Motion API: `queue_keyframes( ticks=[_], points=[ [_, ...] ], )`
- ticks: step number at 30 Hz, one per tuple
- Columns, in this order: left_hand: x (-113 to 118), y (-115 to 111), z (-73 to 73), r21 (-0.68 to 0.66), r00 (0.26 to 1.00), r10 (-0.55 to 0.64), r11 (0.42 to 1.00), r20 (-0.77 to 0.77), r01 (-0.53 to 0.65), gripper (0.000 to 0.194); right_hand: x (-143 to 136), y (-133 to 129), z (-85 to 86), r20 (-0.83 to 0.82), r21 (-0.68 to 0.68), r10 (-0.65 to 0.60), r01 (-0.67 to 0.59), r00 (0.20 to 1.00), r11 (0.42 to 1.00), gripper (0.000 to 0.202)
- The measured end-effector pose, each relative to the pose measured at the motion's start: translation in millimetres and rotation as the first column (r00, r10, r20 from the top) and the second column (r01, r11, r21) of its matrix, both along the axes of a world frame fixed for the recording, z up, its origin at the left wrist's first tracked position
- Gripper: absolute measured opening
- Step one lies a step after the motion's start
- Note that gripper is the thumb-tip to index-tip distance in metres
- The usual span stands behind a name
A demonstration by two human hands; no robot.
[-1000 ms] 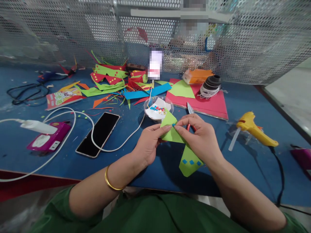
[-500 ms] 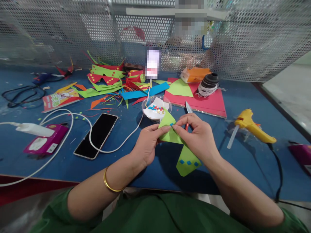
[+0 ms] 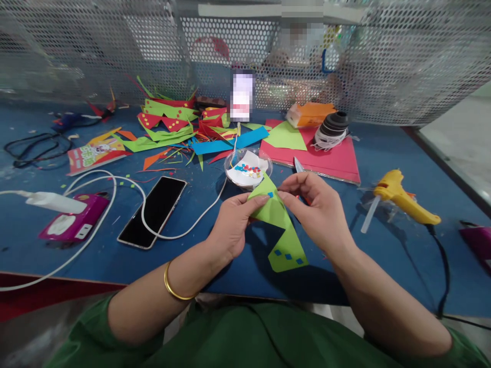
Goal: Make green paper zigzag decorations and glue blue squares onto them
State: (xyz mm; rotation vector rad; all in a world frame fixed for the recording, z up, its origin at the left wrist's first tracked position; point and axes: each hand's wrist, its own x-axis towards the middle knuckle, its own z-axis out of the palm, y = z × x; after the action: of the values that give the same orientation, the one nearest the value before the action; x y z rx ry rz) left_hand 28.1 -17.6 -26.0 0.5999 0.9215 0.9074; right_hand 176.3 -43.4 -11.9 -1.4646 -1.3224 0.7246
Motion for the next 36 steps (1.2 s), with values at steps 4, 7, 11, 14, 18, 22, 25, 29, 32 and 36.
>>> queue_keyframes(
  ticks=[4, 7, 11, 14, 18, 22, 25, 29, 32, 36],
  points=[
    [0.7, 0.2, -1.3, 0.021, 1.0, 0.004, 1.0, -0.006, -0.004, 0.025, -0.3, 2.3, -3.3, -0.053, -0.038, 0.01, -0.012, 0.999, 0.999, 0.02],
    [0.9, -0.3, -0.9, 0.018, 1.0, 0.001, 1.0, -0.017, -0.001, 0.024, -1.3, 2.2, -3.5, -0.057, -0.053, -0.005, 0.002, 0.998, 0.999, 0.019],
    [0.7, -1.0, -0.2, 0.001, 1.0, 0.003, 1.0, -0.023, -0.003, 0.025, -1.6, 1.3, -1.9, -0.046, -0.057, -0.024, 0.021, 0.999, 0.998, 0.018],
    [0.8, -1.0, -0.3, -0.002, 1.0, 0.003, 1.0, -0.027, -0.003, 0.026, -1.8, 0.9, -0.9, -0.034, -0.052, -0.026, 0.025, 0.999, 0.998, 0.017],
    [1.1, -0.7, -0.1, 0.006, 1.0, -0.001, 1.0, -0.026, 0.001, 0.025, -2.5, 0.2, -0.1, -0.038, -0.06, 0.006, -0.008, 0.999, 0.998, 0.015],
    [0.9, -1.0, 0.2, 0.005, 1.0, 0.0, 1.0, -0.024, 0.0, 0.024, -2.6, -0.3, 1.0, -0.036, -0.064, 0.008, -0.011, 0.999, 0.998, 0.015],
    [0.2, -1.2, -0.5, 0.015, 0.999, -0.013, 1.0, -0.046, 0.014, 0.026, -2.2, -0.5, 1.7, -0.034, -0.065, 0.0, -0.002, 0.999, 0.998, 0.015],
    [-0.3, -1.3, -1.3, 0.025, 0.998, -0.025, 0.999, -0.051, 0.027, 0.028, -2.5, -0.4, 1.4, -0.037, -0.061, 0.003, -0.005, 0.999, 0.998, 0.015],
    [-0.2, -1.6, -1.2, 0.018, 0.999, -0.022, 1.0, -0.045, 0.023, 0.028, -3.4, -0.6, 0.8, -0.04, -0.058, 0.008, -0.01, 0.999, 0.998, 0.015],
    [0.1, -1.8, -1.5, 0.012, 0.999, -0.022, 1.0, -0.031, 0.023, 0.027, -3.5, -1.0, 1.2, -0.046, -0.069, 0.014, -0.017, 0.999, 0.997, 0.014]
  ],
)
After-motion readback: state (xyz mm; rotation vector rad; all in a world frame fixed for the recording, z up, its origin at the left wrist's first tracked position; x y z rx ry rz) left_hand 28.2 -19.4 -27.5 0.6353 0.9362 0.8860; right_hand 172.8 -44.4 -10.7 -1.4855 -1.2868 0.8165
